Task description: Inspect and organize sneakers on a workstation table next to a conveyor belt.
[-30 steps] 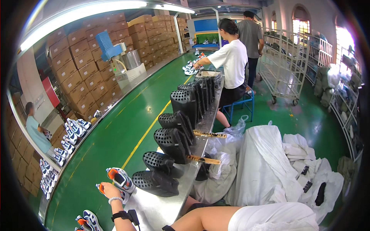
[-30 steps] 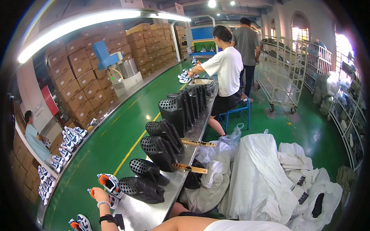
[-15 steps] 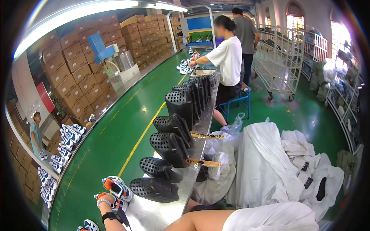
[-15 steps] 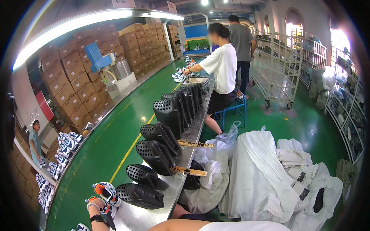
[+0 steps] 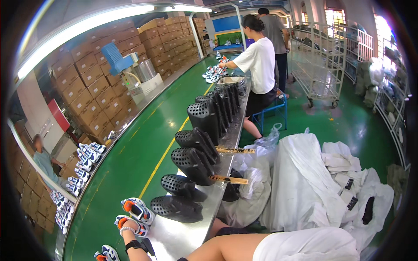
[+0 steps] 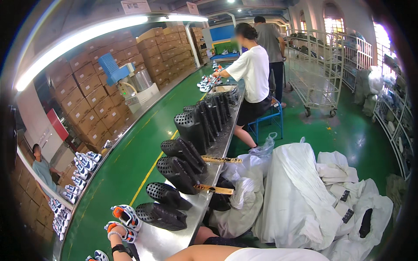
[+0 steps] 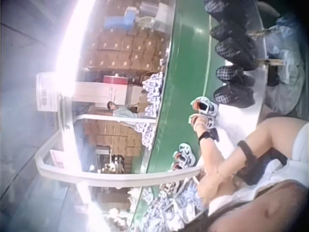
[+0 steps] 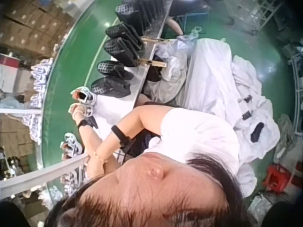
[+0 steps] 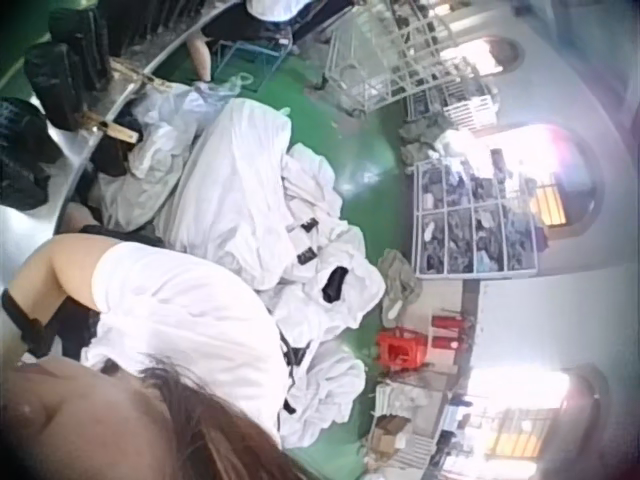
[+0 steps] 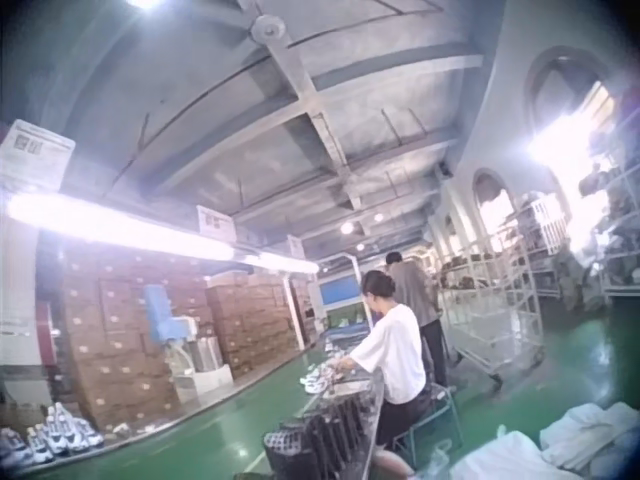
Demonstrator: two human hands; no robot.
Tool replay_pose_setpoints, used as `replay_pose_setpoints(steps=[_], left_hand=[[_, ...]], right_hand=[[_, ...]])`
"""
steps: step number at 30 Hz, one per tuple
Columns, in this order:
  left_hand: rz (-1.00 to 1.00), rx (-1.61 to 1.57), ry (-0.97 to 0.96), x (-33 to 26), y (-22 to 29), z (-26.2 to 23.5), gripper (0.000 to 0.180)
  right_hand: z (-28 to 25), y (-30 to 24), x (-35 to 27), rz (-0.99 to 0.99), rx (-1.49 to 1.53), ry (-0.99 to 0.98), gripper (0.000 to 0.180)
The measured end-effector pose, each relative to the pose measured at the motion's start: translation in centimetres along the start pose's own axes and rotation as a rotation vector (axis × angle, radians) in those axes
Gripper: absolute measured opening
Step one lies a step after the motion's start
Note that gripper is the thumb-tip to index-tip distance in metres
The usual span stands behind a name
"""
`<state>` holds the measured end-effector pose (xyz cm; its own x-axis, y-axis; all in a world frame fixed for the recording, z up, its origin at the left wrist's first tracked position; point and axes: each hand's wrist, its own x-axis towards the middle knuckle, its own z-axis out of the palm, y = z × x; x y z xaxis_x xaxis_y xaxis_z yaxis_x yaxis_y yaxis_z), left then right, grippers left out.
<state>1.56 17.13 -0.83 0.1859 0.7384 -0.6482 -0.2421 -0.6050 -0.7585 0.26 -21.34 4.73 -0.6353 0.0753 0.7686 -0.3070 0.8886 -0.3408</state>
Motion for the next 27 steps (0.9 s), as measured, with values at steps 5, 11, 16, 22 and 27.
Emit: replay_pose_setpoints(steps=[5,11,16,22,27], left_hand=[[-0.048,0.183,0.035,-4.0,-1.1,-5.0,0.020],[-0.112,0.490,0.165,-4.6,0.2,-3.5,0.019],[-0.142,-0.320,0.199,-4.0,20.4,15.4,0.020],[-0.424,-1.506,0.254,-0.3,2.8,0.7,0.024],[-1.255,-1.375,0.757,-8.4,0.1,-8.3,0.019]], right_hand=[[-5.6,2.2,-1.5,0.074,0.252,-0.182,0.039],[-20.8,-1.7,1.2,0.402,-0.385,-0.411,0.031],[-26.2,-1.2,-0.4,0.285,-0.879,-0.240,0.011],[-38.2,-4.6,-5.3,0.841,-0.808,0.234,0.028],[-41.7,-2.6,-12.3,1.083,-1.095,0.092,0.040]])
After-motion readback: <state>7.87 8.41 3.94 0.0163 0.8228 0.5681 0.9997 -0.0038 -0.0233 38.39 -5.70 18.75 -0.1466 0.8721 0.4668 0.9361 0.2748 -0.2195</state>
